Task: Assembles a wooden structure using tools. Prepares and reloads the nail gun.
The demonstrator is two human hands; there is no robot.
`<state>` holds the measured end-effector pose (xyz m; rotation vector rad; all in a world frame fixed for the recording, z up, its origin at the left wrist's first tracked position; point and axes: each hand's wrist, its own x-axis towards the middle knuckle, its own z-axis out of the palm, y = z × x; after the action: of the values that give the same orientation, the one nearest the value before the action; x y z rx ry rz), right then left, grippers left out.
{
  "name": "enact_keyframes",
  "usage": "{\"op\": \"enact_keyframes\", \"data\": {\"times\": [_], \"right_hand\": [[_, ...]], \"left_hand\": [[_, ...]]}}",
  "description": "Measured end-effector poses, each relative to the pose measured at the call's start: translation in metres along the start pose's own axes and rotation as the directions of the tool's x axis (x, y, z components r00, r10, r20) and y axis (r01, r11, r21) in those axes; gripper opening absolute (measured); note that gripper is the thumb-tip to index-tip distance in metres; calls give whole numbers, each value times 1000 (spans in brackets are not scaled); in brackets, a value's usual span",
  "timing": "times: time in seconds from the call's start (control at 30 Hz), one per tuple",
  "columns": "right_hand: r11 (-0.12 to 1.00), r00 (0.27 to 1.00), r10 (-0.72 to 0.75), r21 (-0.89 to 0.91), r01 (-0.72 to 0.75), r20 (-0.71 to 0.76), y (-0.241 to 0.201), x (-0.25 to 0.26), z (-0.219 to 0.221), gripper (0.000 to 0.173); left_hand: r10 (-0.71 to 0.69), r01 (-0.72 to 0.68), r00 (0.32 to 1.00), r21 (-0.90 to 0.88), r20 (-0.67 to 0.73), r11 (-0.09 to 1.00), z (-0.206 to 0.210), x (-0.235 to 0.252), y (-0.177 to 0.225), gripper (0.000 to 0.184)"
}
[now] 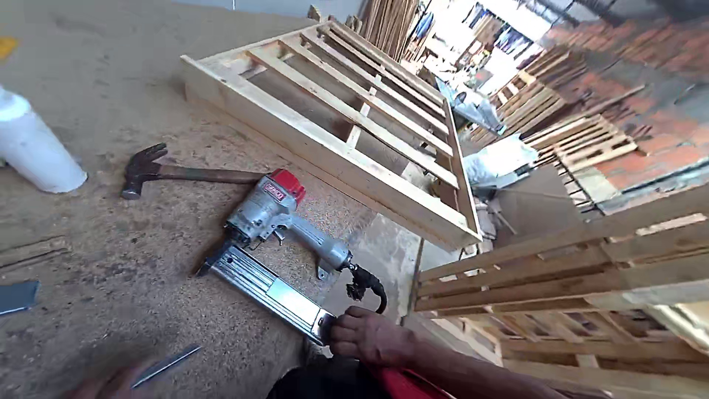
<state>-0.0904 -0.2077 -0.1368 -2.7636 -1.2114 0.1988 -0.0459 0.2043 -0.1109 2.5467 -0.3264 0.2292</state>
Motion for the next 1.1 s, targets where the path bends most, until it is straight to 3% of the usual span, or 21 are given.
{"op": "enact_keyframes", "data": {"times": [0.1, 0.23, 0.37, 0.43, 0.57, 0.7, 0.83, 0.97, 1.1], "right_hand": [[999, 997, -3, 35, 6, -80, 4, -11, 16, 18], [997, 971, -32, 57, 46, -235, 6, -22, 35, 18], [998, 947, -38, 32, 51, -320, 7, -27, 45, 19], [998, 940, -33, 43, 50, -340, 9, -28, 49, 19], [996, 932, -2, 82, 33, -361, 8, -33, 53, 20], [996, 934, 33, 94, 0, -356, 5, -39, 50, 19], [992, 932, 50, 123, -5, -360, 3, -38, 53, 19], [989, 937, 82, 147, -33, -340, -1, -39, 51, 19], [986, 938, 123, 145, -79, -324, -6, -42, 51, 18]], "left_hand": [[293, -271, 953, -226, 72, 936, 24, 39, 62, 26], [467, -307, 790, -402, 398, 863, 102, 95, 130, 31], [434, -205, 609, -397, 664, 895, 171, 117, 150, 37], [411, -208, 555, -358, 724, 910, 186, 118, 154, 40], [430, -283, 632, -325, 645, 902, 192, 109, 137, 41], [475, -337, 700, -339, 534, 878, 169, 114, 119, 39], [555, -331, 583, -450, 593, 829, 152, 131, 112, 34], [565, -402, 435, -410, 701, 819, 143, 148, 111, 32], [566, -490, 388, -357, 727, 795, 133, 160, 103, 33]]}}
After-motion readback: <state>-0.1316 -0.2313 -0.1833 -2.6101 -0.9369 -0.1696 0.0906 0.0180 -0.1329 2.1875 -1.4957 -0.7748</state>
